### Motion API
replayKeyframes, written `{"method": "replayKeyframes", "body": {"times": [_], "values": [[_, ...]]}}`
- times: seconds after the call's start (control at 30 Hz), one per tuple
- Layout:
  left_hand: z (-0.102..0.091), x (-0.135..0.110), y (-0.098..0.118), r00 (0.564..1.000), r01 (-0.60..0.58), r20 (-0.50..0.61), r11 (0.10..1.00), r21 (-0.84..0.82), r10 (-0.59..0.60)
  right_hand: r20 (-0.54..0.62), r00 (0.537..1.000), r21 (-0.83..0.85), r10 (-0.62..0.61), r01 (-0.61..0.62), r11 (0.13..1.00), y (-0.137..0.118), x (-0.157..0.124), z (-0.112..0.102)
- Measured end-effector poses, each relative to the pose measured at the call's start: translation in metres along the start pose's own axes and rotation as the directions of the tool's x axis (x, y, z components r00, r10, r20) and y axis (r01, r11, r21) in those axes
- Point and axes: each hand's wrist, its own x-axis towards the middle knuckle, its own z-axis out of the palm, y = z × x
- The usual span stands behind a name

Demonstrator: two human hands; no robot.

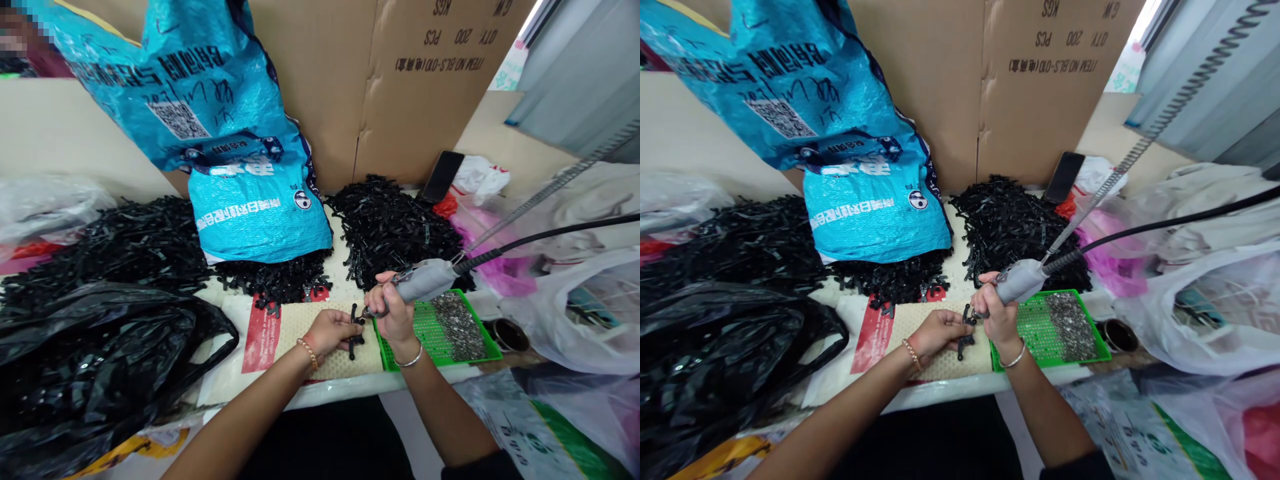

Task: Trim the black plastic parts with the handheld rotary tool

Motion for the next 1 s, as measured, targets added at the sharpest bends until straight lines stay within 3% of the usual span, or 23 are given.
{"method": "replayKeyframes", "body": {"times": [0.57, 1.0], "values": [[-0.0003, 0.0020, -0.0024, 1.000, -0.013, 0.003, 1.000, -0.006, 0.013, -0.004, 1.000, -0.012, 0.006, -0.006, 1.000, 0.0035, -0.0022, -0.0047], [-0.0008, 0.0017, -0.0031, 1.000, -0.024, 0.000, 1.000, -0.005, 0.024, 0.089, 0.996, -0.013, -0.027, 0.028, 1.000, 0.0094, -0.0052, -0.0059]]}}
